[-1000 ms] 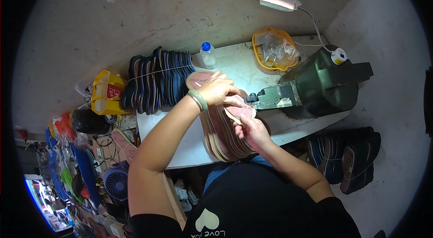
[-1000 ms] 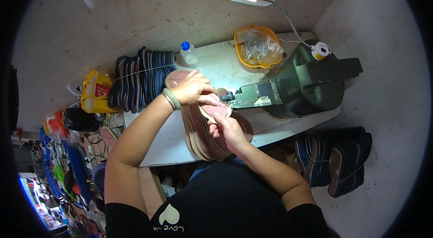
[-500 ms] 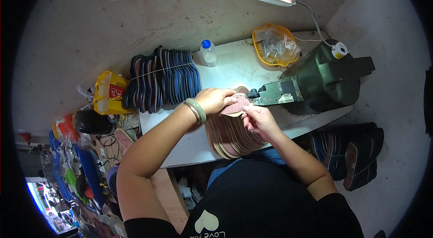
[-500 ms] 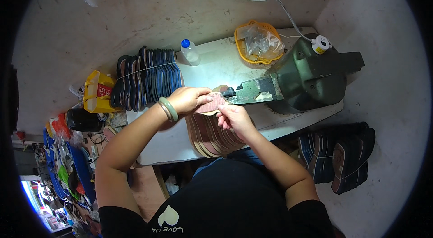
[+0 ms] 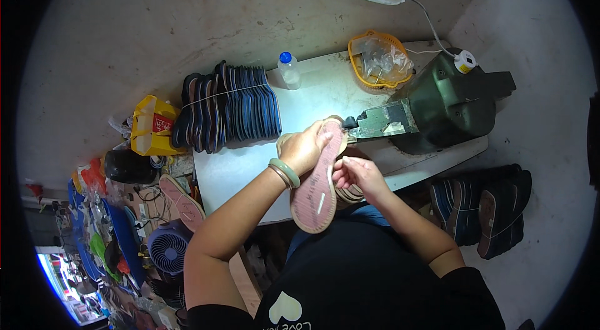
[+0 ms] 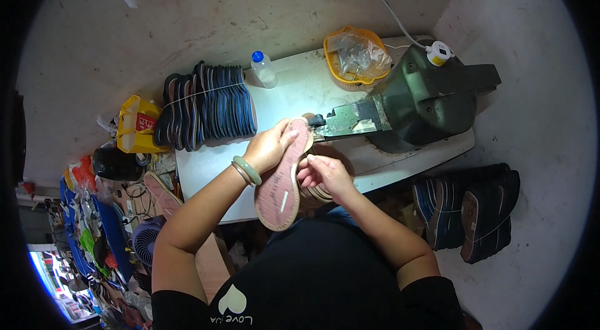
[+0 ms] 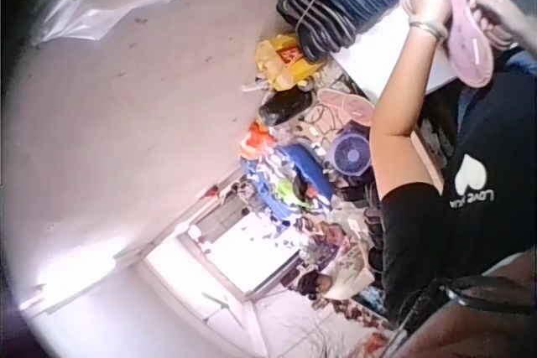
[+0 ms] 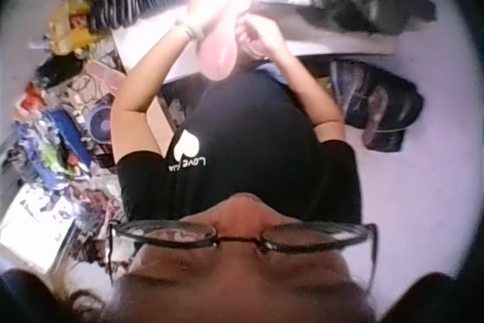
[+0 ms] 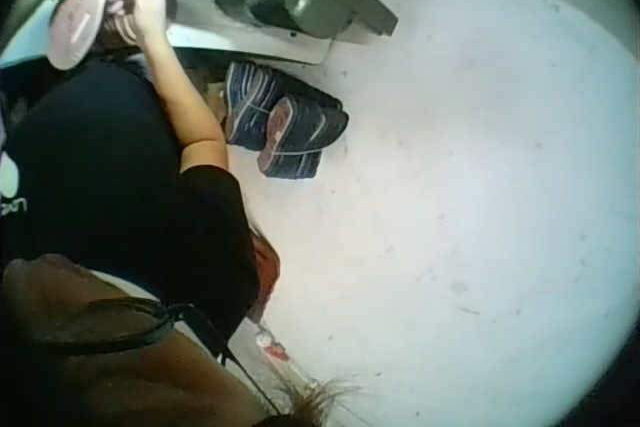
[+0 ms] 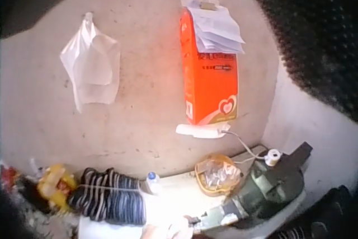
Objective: The person picks up a stack of shoe soles, places them on a workbench, and handles them one at a time. They press each sole against a machine, moving it along the edges, and then place the processed soles into a new stack.
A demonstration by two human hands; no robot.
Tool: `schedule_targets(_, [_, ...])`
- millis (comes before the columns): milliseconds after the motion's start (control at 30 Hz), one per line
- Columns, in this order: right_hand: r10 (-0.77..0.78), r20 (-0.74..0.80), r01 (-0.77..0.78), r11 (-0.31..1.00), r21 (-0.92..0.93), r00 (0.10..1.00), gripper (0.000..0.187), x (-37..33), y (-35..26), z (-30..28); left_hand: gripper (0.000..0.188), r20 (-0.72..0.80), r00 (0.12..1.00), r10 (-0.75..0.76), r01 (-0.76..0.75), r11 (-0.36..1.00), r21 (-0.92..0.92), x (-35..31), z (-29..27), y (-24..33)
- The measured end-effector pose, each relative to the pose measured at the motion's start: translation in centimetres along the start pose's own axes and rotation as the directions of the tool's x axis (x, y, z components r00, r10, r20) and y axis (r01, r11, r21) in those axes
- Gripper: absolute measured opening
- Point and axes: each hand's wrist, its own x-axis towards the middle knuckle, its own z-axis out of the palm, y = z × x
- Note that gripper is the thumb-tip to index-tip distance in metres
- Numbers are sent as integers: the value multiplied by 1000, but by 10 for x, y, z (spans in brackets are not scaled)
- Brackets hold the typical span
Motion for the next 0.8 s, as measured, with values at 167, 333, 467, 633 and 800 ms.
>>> schedule_targets(167, [-41, 33, 42, 999, -26, 999, 31, -43, 11, 21, 42, -90, 995, 42, -48, 996, -71, -3, 12, 1])
schedule_targets(333, [-47, -29, 50, 995, 92, 998, 31, -60, -2, 14, 44, -182, 983, -39, 39, 999, -2, 4, 18, 3])
schedule_targets(467, [-85, -69, 93, 987, 127, 994, 28, -44, 0, -8, 46, -169, 981, -95, 95, 995, -6, 17, 16, 7])
schedule_targets(633, [-143, -88, 145, 989, 21, 986, 26, -24, -3, -22, 49, -270, 959, -80, 73, 997, -37, 37, 18, -3])
schedule_targets(800, [-158, -81, 155, 987, -40, 984, 22, -7, -5, -29, 50, -350, 932, -93, 66, 994, -87, 58, 22, -12])
